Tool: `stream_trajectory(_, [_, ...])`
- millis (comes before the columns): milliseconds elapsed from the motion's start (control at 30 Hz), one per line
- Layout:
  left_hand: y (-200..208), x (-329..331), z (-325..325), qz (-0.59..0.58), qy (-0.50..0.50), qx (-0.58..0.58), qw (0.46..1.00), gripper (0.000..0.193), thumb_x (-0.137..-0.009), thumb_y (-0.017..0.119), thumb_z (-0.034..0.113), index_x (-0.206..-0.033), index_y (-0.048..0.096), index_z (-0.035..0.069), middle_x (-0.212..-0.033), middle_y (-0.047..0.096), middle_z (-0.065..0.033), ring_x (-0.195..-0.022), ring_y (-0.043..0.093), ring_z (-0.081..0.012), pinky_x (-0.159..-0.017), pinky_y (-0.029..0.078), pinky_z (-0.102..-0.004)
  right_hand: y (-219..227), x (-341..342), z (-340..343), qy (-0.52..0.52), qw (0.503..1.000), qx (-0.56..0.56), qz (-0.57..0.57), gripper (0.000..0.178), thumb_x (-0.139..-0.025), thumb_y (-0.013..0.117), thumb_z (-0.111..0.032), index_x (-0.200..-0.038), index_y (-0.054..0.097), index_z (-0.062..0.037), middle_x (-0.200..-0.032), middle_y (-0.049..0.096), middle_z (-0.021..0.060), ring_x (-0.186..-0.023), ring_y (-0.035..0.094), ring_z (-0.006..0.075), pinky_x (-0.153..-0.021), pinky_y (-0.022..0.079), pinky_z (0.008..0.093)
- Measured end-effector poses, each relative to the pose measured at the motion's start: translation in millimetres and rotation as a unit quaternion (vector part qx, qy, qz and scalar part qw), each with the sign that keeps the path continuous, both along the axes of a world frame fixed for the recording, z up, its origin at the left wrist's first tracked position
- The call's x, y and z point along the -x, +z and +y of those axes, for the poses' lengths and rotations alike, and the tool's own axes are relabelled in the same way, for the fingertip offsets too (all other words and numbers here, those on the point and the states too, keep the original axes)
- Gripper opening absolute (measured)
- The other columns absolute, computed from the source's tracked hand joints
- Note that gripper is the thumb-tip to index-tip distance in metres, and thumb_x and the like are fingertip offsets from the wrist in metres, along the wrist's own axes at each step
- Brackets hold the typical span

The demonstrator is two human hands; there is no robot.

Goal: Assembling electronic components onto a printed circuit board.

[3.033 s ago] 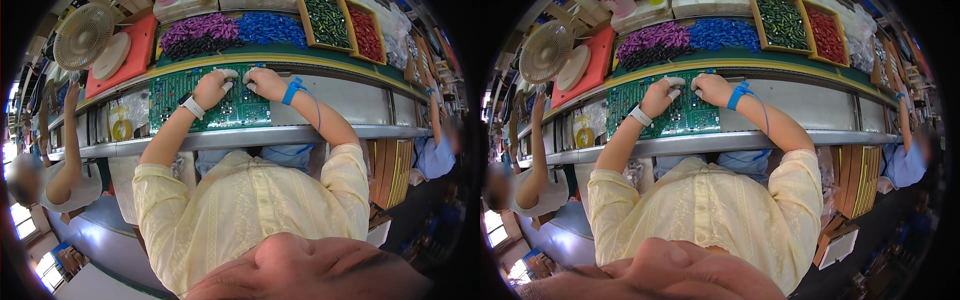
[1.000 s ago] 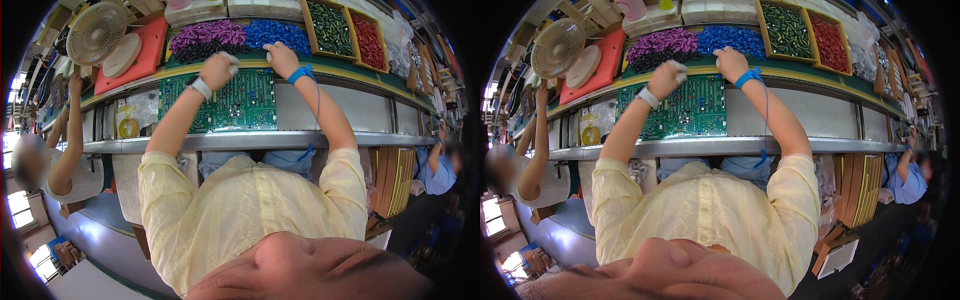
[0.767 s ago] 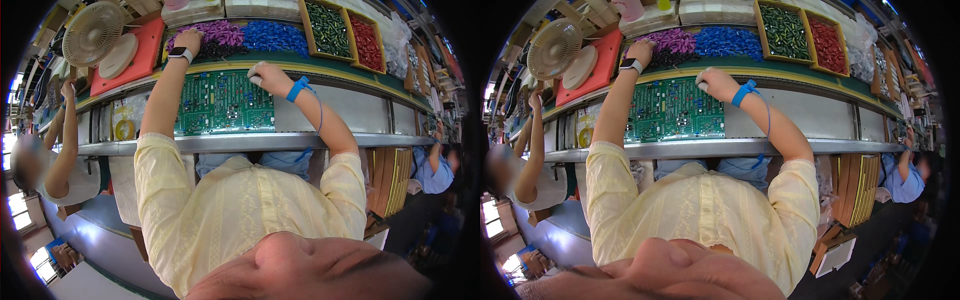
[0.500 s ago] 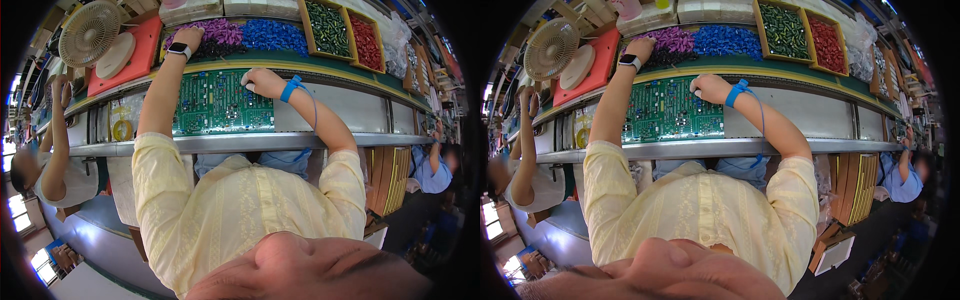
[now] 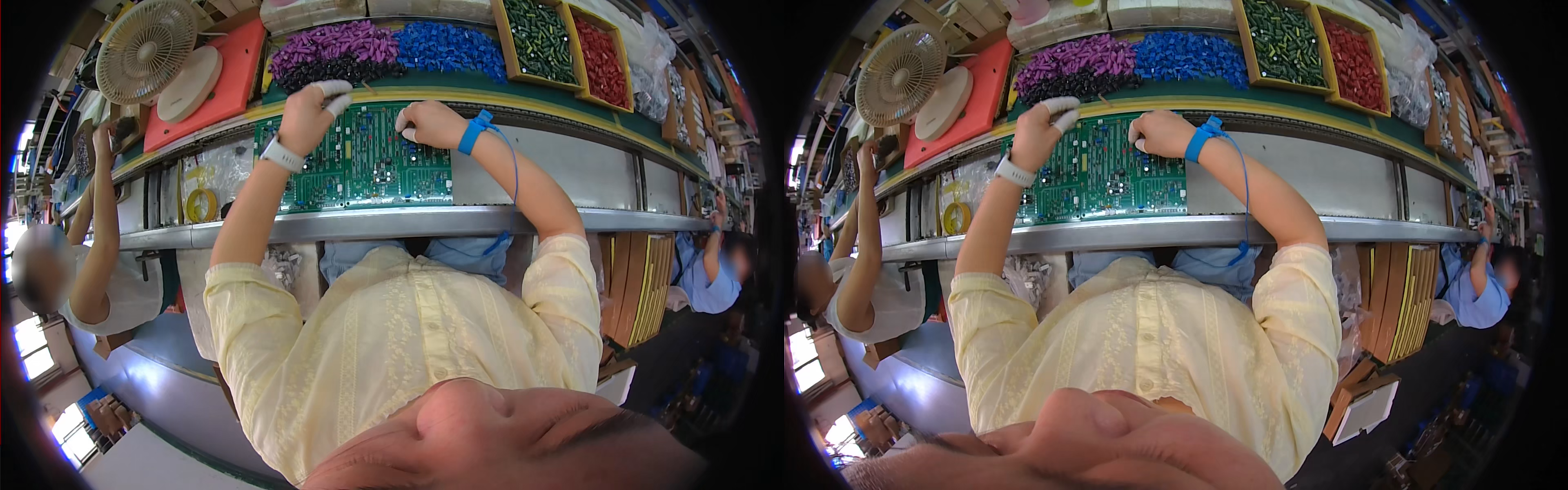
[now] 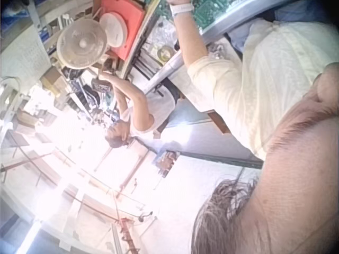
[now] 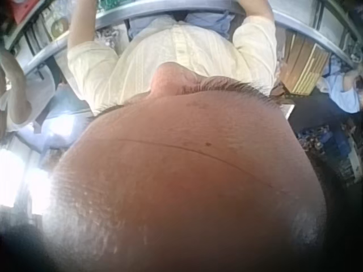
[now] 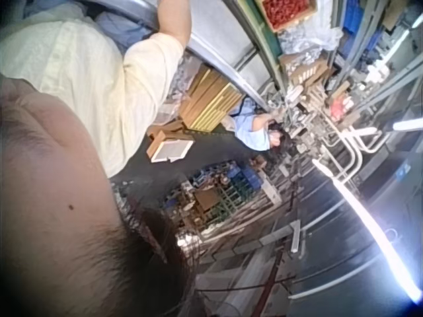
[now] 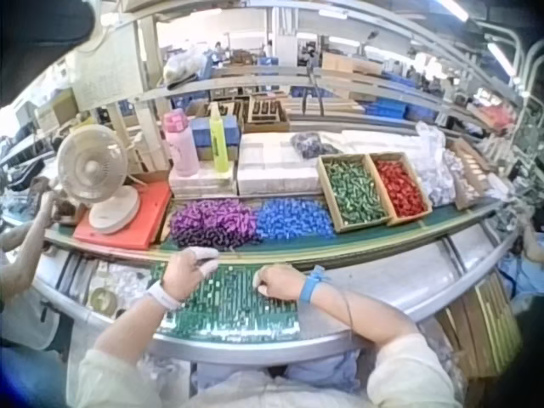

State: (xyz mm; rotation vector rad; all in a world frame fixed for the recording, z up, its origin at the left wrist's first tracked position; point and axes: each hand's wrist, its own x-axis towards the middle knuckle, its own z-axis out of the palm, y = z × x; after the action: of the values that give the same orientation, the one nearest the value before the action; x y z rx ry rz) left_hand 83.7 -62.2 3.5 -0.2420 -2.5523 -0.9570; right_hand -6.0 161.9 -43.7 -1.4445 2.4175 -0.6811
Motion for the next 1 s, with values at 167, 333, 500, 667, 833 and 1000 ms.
stream_trajectory(167, [-5, -49, 11, -0.111, -0.012, -0.179, 0.977, 0.022, -0.079, 0.060, 0.004, -0.101, 0.060, 0.000, -0.088, 0.065, -0.0111, -0.079, 0.064, -0.0160, -0.070, 0.049, -0.0249, 4, -1, -1, -0.001, 1.000, -0.006, -0.003, 0.016, -0.073, 0.057, -0.013, -0.085, 0.065, -0.0064, -0.083, 0.064, 0.0105, -0.079, 0.060, 0.0278, -0.072, 0.047, 0.0385])
stream_trajectory(333, [-11, -76, 18, -0.137, -0.008, -0.108, 0.985, 0.018, -0.078, 0.061, 0.005, -0.095, 0.060, 0.001, -0.082, 0.065, -0.0114, -0.074, 0.064, -0.0181, -0.066, 0.049, -0.0265, 8, 1, 2, 0.013, 1.000, -0.027, -0.009, 0.021, -0.074, 0.056, -0.013, -0.092, 0.065, -0.0073, -0.088, 0.064, 0.0109, -0.082, 0.060, 0.0281, -0.074, 0.047, 0.0378])
stream_trajectory(500, [-16, -93, 28, -0.164, -0.064, 0.032, 0.984, 0.013, -0.075, 0.062, 0.007, -0.087, 0.060, 0.004, -0.078, 0.062, -0.0122, -0.073, 0.060, -0.0257, -0.067, 0.046, -0.0321, 32, 16, 28, -0.017, 0.997, 0.073, -0.023, 0.028, -0.077, 0.057, -0.018, -0.103, 0.062, -0.0083, -0.097, 0.063, 0.0125, -0.090, 0.060, 0.0247, -0.081, 0.046, 0.0340])
stream_trajectory(667, [-30, -93, 32, -0.109, -0.141, 0.106, 0.978, 0.013, -0.070, 0.063, 0.010, -0.082, 0.062, 0.006, -0.072, 0.060, -0.0119, -0.073, 0.056, -0.0289, -0.071, 0.043, -0.0375, 59, 133, 169, -0.324, 0.924, 0.074, 0.192, 0.030, -0.078, 0.053, -0.026, -0.103, 0.062, -0.0123, -0.097, 0.061, 0.0180, -0.090, 0.059, 0.0319, -0.080, 0.047, 0.0382])
stream_trajectory(833, [-29, -96, 33, -0.114, -0.121, 0.126, 0.978, 0.012, -0.069, 0.064, 0.010, -0.080, 0.063, 0.006, -0.072, 0.060, -0.0104, -0.073, 0.055, -0.0275, -0.071, 0.042, -0.0361, 35, 211, 300, -0.528, 0.814, -0.175, 0.168, 0.038, -0.080, 0.048, -0.028, -0.107, 0.057, -0.0037, -0.110, 0.053, 0.0238, -0.103, 0.052, 0.0384, -0.088, 0.041, 0.0443])
stream_trajectory(1000, [-32, -97, 29, -0.111, -0.122, 0.147, 0.975, 0.012, -0.069, 0.064, 0.010, -0.081, 0.062, 0.007, -0.073, 0.059, -0.0093, -0.074, 0.054, -0.0267, -0.071, 0.041, -0.0347, 21, 217, 302, -0.545, 0.806, -0.181, 0.141, 0.042, -0.080, 0.050, -0.024, -0.119, 0.050, -0.0078, -0.114, 0.054, 0.0201, -0.104, 0.052, 0.0358, -0.088, 0.042, 0.0428])
